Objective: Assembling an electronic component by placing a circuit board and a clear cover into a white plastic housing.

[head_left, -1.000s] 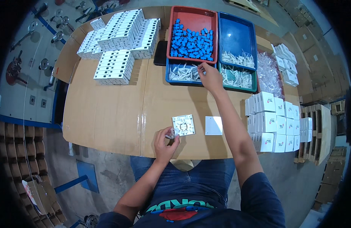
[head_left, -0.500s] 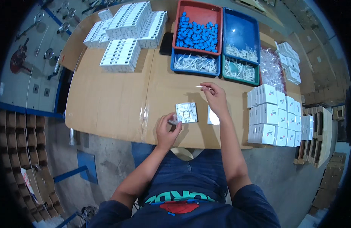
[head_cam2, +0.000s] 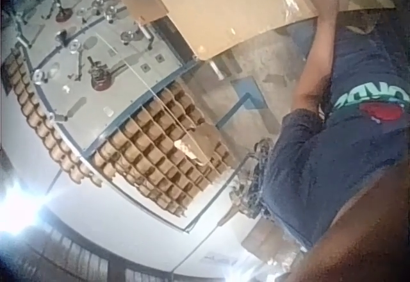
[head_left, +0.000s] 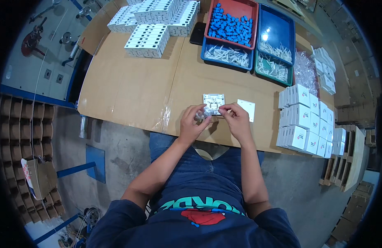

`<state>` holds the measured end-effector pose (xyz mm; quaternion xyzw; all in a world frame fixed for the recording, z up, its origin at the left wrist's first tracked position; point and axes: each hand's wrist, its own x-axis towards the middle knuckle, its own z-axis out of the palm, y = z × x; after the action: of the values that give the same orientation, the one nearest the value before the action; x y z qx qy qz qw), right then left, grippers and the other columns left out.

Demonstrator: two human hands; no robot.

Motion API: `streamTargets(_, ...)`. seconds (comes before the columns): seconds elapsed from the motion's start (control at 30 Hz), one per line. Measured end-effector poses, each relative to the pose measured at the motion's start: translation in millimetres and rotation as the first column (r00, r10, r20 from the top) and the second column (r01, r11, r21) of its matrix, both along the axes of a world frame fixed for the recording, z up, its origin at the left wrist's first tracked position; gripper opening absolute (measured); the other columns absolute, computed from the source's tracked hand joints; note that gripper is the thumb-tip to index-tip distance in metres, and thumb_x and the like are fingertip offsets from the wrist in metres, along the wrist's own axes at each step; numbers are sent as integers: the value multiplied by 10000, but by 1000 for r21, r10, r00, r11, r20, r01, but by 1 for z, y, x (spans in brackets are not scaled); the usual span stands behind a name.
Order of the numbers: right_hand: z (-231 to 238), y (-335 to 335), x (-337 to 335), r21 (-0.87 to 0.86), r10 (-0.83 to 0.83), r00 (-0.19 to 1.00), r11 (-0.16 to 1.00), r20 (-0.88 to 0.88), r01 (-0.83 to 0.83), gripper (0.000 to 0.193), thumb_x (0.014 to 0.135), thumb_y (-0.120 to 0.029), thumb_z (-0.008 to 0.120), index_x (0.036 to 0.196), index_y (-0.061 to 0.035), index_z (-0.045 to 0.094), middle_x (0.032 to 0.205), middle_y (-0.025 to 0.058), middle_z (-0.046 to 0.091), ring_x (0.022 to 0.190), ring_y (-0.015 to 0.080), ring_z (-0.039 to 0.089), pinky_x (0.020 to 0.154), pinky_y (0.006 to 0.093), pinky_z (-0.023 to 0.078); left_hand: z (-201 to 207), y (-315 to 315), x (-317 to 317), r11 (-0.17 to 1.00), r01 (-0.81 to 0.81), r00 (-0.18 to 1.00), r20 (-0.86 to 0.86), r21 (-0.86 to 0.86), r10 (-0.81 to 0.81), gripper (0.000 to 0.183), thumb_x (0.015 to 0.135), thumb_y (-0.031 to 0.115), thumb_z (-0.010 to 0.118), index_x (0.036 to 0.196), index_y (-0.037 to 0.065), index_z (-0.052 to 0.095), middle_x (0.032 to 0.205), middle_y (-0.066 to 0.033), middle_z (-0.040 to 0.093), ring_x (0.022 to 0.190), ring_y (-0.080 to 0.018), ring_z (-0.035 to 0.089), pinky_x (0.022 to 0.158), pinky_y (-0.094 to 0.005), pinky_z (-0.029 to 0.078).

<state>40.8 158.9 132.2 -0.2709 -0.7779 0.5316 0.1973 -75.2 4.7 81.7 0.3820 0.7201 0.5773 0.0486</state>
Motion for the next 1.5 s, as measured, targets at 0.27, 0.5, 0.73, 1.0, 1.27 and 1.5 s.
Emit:
streamTargets(0.27, 21, -27, -3, 42, 10, 1000, 999, -9, -9, 119, 921, -66, 709, 1017, 0, 732, 876, 56, 657, 627, 88, 508, 584, 247, 431, 15, -4, 7, 998, 55, 997, 54, 12, -55, 458, 789, 117, 816, 1217, 54, 666, 1061, -124, 678, 975, -274, 679, 845, -361, 532)
streamTargets(0.5, 6, -29, 2, -29, -71, 997, 997, 1, 71, 97, 886, -94, 748, 921, -17, 699, 661, 28, 588, 562, 74, 477, 525, 258, 374, 21, -8, 16, 993, 116, 990, 79, 25, -117, 463, 776, 119, 816, 1208, 54, 665, 1080, -132, 685, 1000, -306, 678, 867, -372, 527)
streamTargets(0.73, 13, -35, 5, 18, -37, 999, 999, 31, 37, 101, 911, -106, 731, 937, -12, 706, 813, 65, 649, 618, 93, 529, 573, 264, 430, 24, -9, 19, 992, 124, 990, 68, 22, -125, 456, 778, 109, 812, 1206, 48, 666, 1073, -140, 684, 997, -310, 680, 860, -368, 536)
streamTargets(1.0, 15, -30, 15, -304, 17, 993, 951, -116, -52, 272, 993, -144, 672, 1232, -22, 633, 1035, 50, 668, 821, 84, 614, 704, 241, 492, 38, -10, 27, 977, 77, 660, 723, 201, -201, 441, 922, 80, 731, 1330, -9, 589, 1161, -87, 682, 1000, -154, 657, 867, -299, 543)
streamTargets(1.27, 43, -39, 29, -398, 30, 961, 906, -274, -142, 284, 951, -70, 714, 1211, 7, 627, 1070, 60, 668, 893, 92, 642, 777, 247, 556, 97, -15, 26, 953, 49, 444, 848, 300, -290, 429, 989, 60, 630, 1396, -35, 534, 1268, -131, 642, 1141, -175, 637, 981, -323, 532)
streamTargets(1.5, 54, -35, 33, -501, -51, 962, 860, -267, -93, 178, 948, -15, 691, 1114, 32, 648, 956, 54, 669, 815, 109, 647, 740, 253, 549, 112, -12, 32, 957, 51, 474, 836, 287, -276, 391, 974, 0, 620, 1356, -46, 550, 1237, -132, 638, 1112, -201, 655, 981, -386, 584)
